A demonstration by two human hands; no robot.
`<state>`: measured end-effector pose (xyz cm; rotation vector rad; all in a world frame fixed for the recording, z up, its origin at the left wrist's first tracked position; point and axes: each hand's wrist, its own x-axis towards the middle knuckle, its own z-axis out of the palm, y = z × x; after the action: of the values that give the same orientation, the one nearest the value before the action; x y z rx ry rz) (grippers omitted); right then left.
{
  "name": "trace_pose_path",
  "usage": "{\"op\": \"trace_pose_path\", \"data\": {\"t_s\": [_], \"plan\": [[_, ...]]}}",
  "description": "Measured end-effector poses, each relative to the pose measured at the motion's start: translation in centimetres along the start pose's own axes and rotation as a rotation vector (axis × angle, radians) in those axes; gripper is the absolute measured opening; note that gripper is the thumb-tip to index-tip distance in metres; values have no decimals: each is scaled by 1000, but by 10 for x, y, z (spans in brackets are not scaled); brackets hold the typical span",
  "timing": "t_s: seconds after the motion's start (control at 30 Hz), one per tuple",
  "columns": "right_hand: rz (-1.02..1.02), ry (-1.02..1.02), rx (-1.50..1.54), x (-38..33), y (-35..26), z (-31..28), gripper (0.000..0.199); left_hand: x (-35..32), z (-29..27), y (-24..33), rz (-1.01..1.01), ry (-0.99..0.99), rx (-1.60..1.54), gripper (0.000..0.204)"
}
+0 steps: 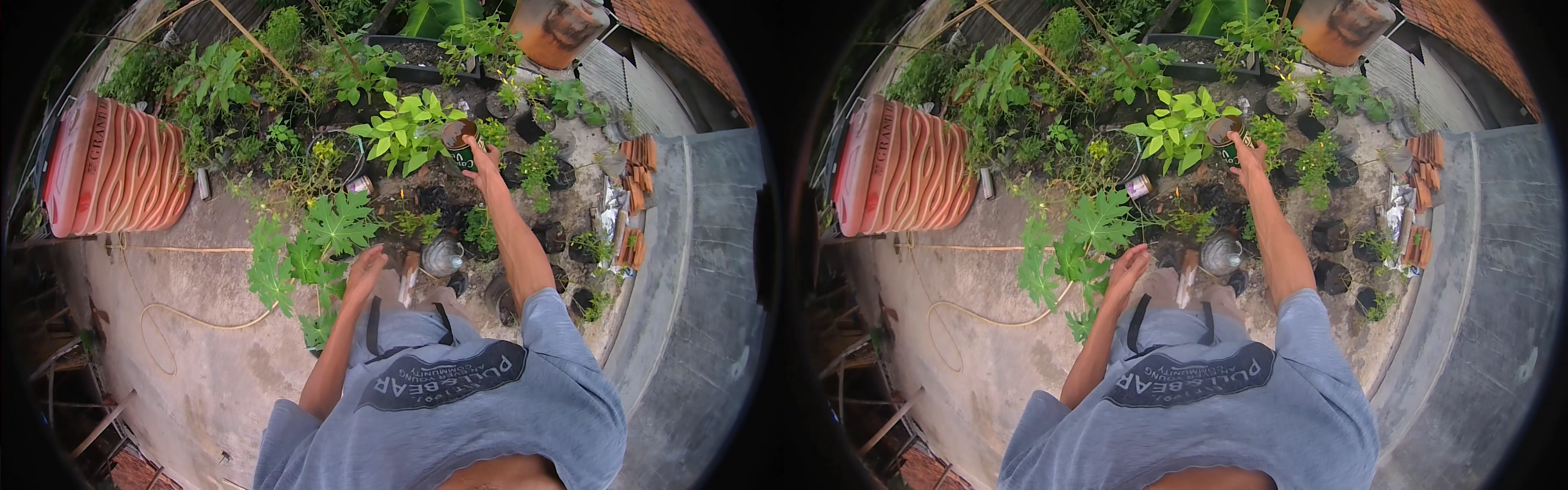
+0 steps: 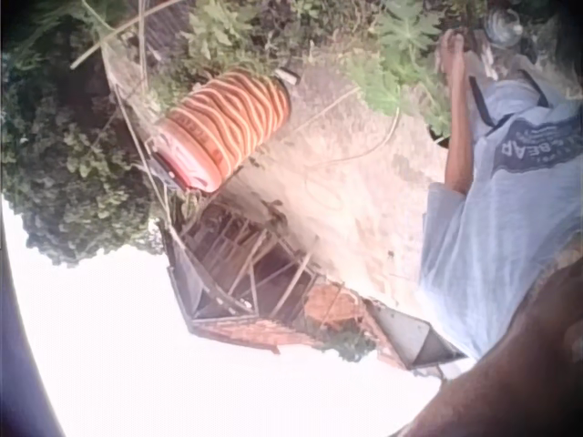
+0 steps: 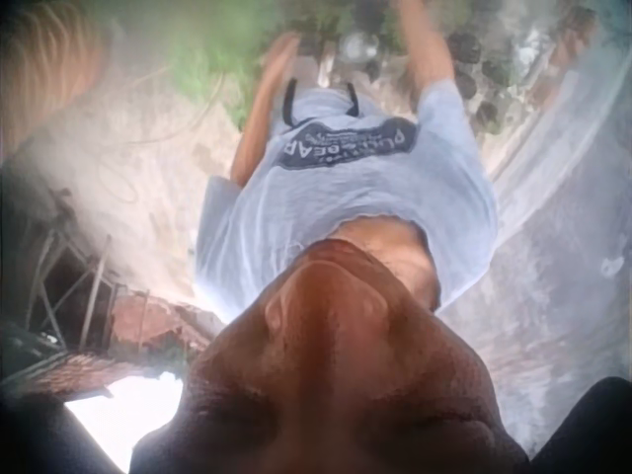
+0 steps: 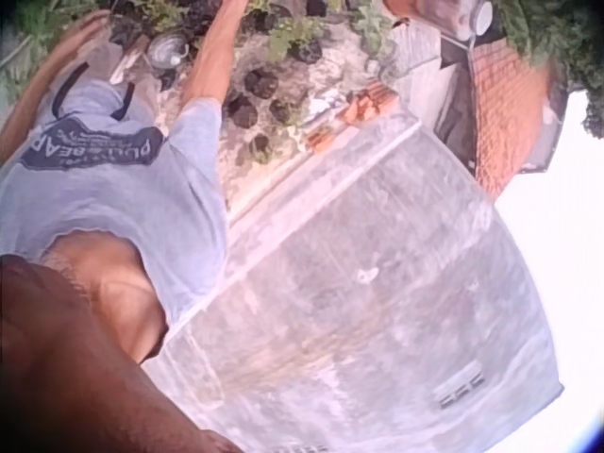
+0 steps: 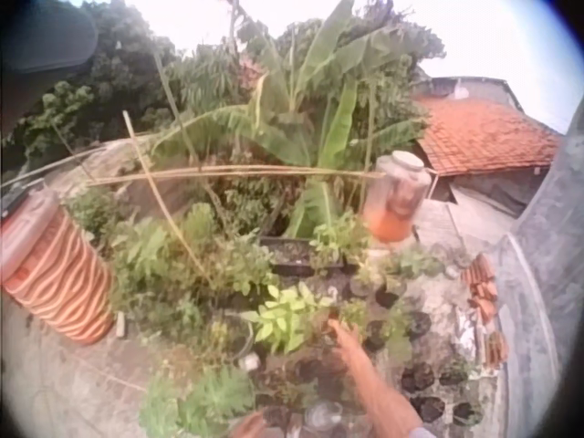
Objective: The person waters several potted plants on a rooftop terrace using a small tin can to scoop water from a bucket and pour it onto the soil. They repeatedly refill the can from the bucket and move between different pots to water them.
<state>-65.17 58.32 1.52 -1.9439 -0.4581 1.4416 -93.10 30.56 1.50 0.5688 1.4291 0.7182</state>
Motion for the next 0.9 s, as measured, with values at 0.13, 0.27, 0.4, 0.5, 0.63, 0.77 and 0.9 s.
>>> {"op": "trace_pose_path", "data": {"t_s": [0.13, 0.27, 0.4, 0.5, 0.63, 0.77, 0.9], "plan": [[16, 85, -20, 46, -12, -4, 115, -17, -14, 7, -6, 29, -90, 48], [38, 205, -76, 76, -18, -13, 117, -23, -27, 12, -85, 73, -144, 54], [44, 293, -235, 77, -26, -8, 116, -27, -43, -4, -107, 117, -148, 62], [36, 312, -290, 87, -26, -3, 116, -23, -54, -14, -134, 100, -154, 63], [91, 274, -247, 89, -33, 18, 118, -25, -61, -8, -187, 116, -103, 61], [92, 249, -115, 108, -28, 28, 120, -26, -67, -17, -181, 106, -72, 57], [89, 190, -35, 124, -15, 23, 119, -22, -70, -25, -165, 107, -13, 56]]}}
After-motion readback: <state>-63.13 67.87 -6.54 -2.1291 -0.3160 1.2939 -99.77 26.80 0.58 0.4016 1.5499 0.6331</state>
